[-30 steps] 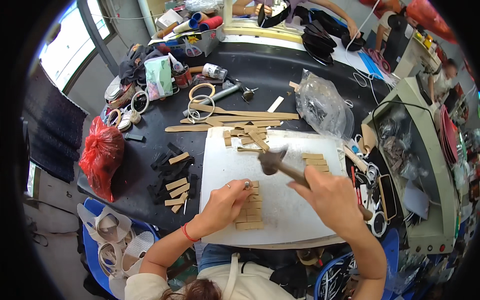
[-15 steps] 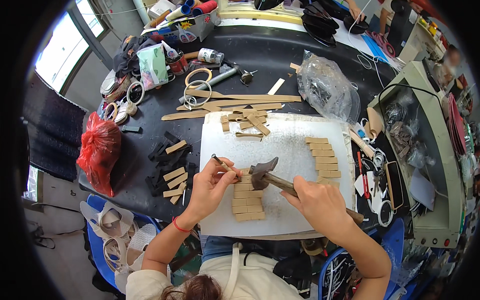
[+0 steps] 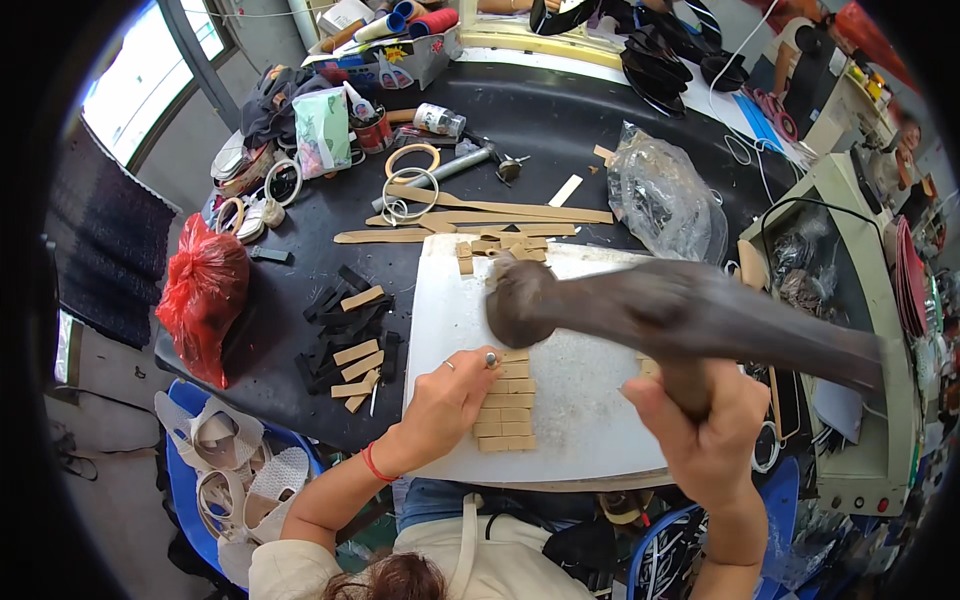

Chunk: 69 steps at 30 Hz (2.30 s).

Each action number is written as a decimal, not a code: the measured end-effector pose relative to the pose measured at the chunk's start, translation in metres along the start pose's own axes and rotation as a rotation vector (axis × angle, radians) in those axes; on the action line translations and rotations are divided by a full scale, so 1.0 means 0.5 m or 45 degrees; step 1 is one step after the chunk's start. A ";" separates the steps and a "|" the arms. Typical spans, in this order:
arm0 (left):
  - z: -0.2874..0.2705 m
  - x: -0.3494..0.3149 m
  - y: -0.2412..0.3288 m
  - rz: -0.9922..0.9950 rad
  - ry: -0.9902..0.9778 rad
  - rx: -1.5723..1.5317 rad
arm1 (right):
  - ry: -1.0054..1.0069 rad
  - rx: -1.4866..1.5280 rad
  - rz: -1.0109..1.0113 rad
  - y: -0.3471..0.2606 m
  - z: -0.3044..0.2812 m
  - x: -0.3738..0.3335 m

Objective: The person uses a hammer and a metal punch to drive fasteners into small rectangular wooden blocks arranged on a white cutting board. The person repeatedly positions the punch on the blocks and strikes it with the hammer, then moves the blocks to a separate pile. The workspace is cluttered with various tools and materials, including a sewing machine in the background.

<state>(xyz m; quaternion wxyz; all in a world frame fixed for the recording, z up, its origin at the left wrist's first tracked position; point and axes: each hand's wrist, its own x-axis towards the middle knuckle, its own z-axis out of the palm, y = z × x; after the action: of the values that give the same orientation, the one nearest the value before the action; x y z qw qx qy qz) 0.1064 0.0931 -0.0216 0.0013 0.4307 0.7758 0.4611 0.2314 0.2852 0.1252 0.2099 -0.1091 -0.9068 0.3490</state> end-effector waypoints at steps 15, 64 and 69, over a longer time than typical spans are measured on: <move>-0.008 0.016 0.019 -0.551 0.065 -0.866 | -0.420 -0.643 -0.137 0.119 0.078 -0.055; -0.002 0.004 0.010 -0.162 -0.100 -0.334 | -0.495 -0.600 -0.161 0.099 0.043 -0.059; -0.006 -0.002 0.032 0.019 -0.132 -0.070 | 0.030 -0.028 0.028 0.025 -0.013 -0.030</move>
<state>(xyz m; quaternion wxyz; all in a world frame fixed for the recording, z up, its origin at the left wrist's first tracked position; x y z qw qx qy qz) 0.1167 0.0936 -0.0088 0.0499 0.4596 0.7586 0.4592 0.2485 0.2930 0.1165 0.2154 -0.1253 -0.9069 0.3398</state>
